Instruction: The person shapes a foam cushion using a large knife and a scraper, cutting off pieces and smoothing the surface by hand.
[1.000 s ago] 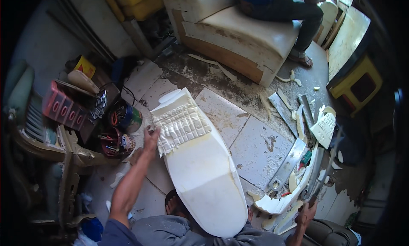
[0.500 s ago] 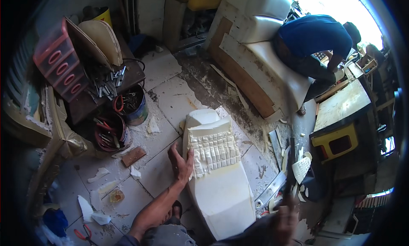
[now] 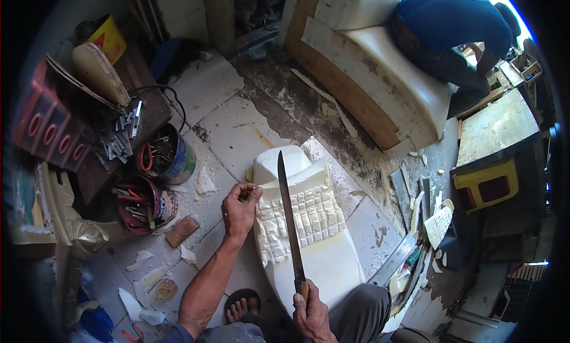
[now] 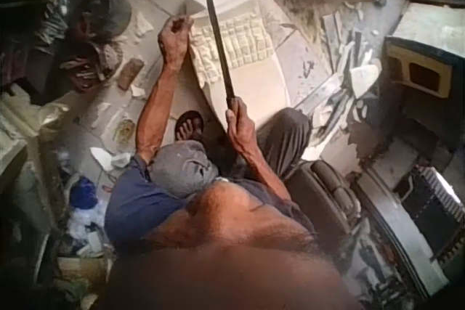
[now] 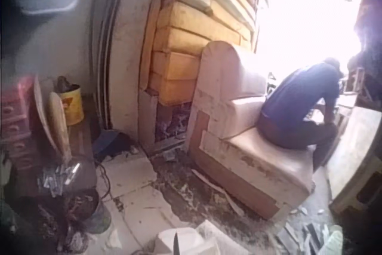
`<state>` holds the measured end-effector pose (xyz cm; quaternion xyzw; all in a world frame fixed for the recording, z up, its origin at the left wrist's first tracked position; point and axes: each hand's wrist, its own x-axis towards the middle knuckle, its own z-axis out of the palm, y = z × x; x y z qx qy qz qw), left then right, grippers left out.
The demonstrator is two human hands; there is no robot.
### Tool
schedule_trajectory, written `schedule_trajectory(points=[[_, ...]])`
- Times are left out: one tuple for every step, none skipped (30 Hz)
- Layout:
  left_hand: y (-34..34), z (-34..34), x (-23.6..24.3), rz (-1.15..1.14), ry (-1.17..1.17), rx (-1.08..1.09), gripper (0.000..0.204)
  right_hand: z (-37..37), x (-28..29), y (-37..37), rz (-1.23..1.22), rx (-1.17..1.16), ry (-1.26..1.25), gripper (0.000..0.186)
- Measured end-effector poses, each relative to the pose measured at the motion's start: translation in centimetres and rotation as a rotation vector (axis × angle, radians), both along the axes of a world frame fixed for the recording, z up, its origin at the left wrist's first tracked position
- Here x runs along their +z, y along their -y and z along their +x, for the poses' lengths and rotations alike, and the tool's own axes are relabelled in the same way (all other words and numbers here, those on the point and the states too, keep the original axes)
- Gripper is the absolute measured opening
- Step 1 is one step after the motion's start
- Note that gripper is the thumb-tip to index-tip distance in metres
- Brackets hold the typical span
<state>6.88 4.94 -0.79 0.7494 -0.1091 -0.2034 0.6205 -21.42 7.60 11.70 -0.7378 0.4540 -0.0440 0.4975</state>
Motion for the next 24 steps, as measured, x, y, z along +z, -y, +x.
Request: schedule_trajectory(points=[[0.0,0.0,0.2,-0.02,-0.013,0.004,0.033,0.1,0.0,0.0,0.013,0.007,-0.001,0.047],[0.0,-0.1,0.3,-0.02,-0.041,-0.007,0.03,0.3,-0.2,0.1,0.034,0.001,-0.044,0.048],[0.0,-0.2,0.4,-0.021,-0.069,-0.018,0.027,0.8,-0.6,0.3,0.055,-0.003,-0.086,0.048],[0.0,-0.2,0.7,-0.023,-0.093,-0.027,0.024,1.7,-0.8,0.8,0.075,-0.005,-0.125,0.049],[0.1,-0.1,0.8,-0.031,-0.091,-0.027,0.024,3.4,-1.1,2.1,0.071,0.027,-0.127,0.049],[0.4,0.0,1.1,-0.043,-0.089,-0.03,0.023,5.7,-1.5,3.7,0.064,0.04,-0.136,0.047],[0.4,-0.3,1.0,-0.05,-0.093,-0.036,0.022,7.8,-2.0,5.1,0.062,0.05,-0.15,0.045],[0.5,-0.3,0.8,-0.068,-0.076,-0.016,0.023,10.0,-2.8,6.1,0.012,0.06,-0.096,0.041],[0.5,-0.1,0.7,-0.087,-0.057,0.008,0.024,11.3,-3.5,6.6,-0.017,0.063,-0.057,0.039],[0.4,-0.1,0.7,-0.106,-0.04,0.032,0.025,11.9,-3.8,6.8,-0.046,0.065,-0.019,0.037],[0.4,0.0,0.6,-0.109,-0.058,0.03,0.025,11.3,-3.9,6.2,-0.049,0.064,-0.041,0.036],[0.2,0.1,0.5,-0.112,-0.078,0.04,0.024,10.1,-4.1,5.2,-0.051,0.075,-0.065,0.035],[0.4,0.0,0.5,-0.121,-0.103,0.041,0.024,8.5,-4.2,4.3,-0.06,0.076,-0.095,0.035],[0.6,-0.2,0.2,-0.127,-0.1,0.045,0.024,6.8,-3.8,3.1,-0.034,0.088,-0.139,0.037],[0.4,0.1,-0.2,-0.133,-0.09,0.056,0.023,5.3,-3.3,1.8,-0.01,0.092,-0.155,0.038],[0.3,0.1,-0.7,-0.135,-0.083,0.066,0.023,3.8,-2.8,0.8,0.018,0.097,-0.174,0.04],[0.1,0.1,-1.1,-0.192,-0.133,0.093,0.022,2.7,-2.3,0.1,0.037,0.096,-0.193,0.041],[0.0,0.0,-1.2,-0.187,-0.133,0.104,0.021,1.7,-1.7,-0.4,0.056,0.091,-0.21,0.041],[-0.3,0.2,-1.0,-0.182,-0.129,0.112,0.021,0.8,-1.4,-1.1,0.076,0.085,-0.223,0.042],[-0.5,0.2,-0.8,-0.176,-0.125,0.12,0.021,-0.4,-1.7,-1.9,0.06,0.099,-0.209,0.043],[-0.6,0.2,-0.6,-0.176,-0.131,0.126,0.02,-1.7,-2.2,-2.7,0.036,0.113,-0.189,0.044],[-0.6,0.3,-0.5,-0.191,-0.137,0.13,0.02,-2.7,-2.4,-3.4,0.012,0.125,-0.172,0.045],[-0.6,0.5,-0.5,-0.206,-0.144,0.135,0.02,-3.8,-2.2,-4.1,0.02,0.134,-0.207,0.046],[-0.3,0.4,-0.6,-0.226,-0.155,0.133,0.02,-4.8,-1.6,-4.8,0.024,0.136,-0.245,0.047]])
